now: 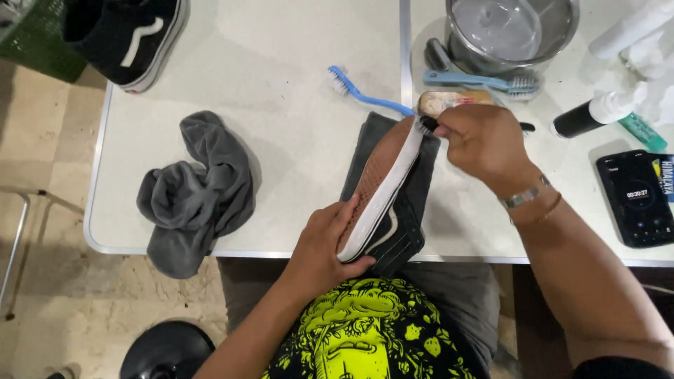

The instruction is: Cleaning the white rubber sole of a black sneaker using a small brush and a cloth.

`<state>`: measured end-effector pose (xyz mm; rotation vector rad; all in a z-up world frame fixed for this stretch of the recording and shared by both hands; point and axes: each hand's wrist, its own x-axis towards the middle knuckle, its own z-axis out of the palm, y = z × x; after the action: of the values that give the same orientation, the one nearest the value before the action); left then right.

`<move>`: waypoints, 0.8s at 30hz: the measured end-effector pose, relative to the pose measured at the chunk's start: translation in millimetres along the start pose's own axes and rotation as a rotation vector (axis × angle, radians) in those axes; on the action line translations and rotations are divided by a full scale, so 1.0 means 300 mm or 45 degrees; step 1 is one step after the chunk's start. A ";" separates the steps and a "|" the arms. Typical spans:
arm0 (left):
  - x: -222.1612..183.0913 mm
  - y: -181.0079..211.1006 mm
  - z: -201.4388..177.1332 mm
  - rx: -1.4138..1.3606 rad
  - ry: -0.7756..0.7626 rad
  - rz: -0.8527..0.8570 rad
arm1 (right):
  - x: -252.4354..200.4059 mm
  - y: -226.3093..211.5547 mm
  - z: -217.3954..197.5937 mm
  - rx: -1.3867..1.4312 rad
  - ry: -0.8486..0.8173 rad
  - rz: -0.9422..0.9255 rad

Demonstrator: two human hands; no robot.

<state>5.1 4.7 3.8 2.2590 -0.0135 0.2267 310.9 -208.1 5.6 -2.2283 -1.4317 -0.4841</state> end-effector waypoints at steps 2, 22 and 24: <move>0.001 -0.003 0.008 0.045 0.012 0.055 | -0.010 0.000 0.007 0.024 -0.020 -0.040; -0.024 0.006 0.011 0.037 0.022 0.073 | -0.050 -0.005 0.035 -0.090 -0.139 0.148; 0.014 -0.004 0.000 0.042 0.024 0.091 | 0.007 -0.009 -0.003 -0.186 -0.109 0.144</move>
<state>9.3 5.6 3.5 2.2916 -0.0810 0.2878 309.2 -206.0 8.0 -2.4580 -1.3410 -0.4743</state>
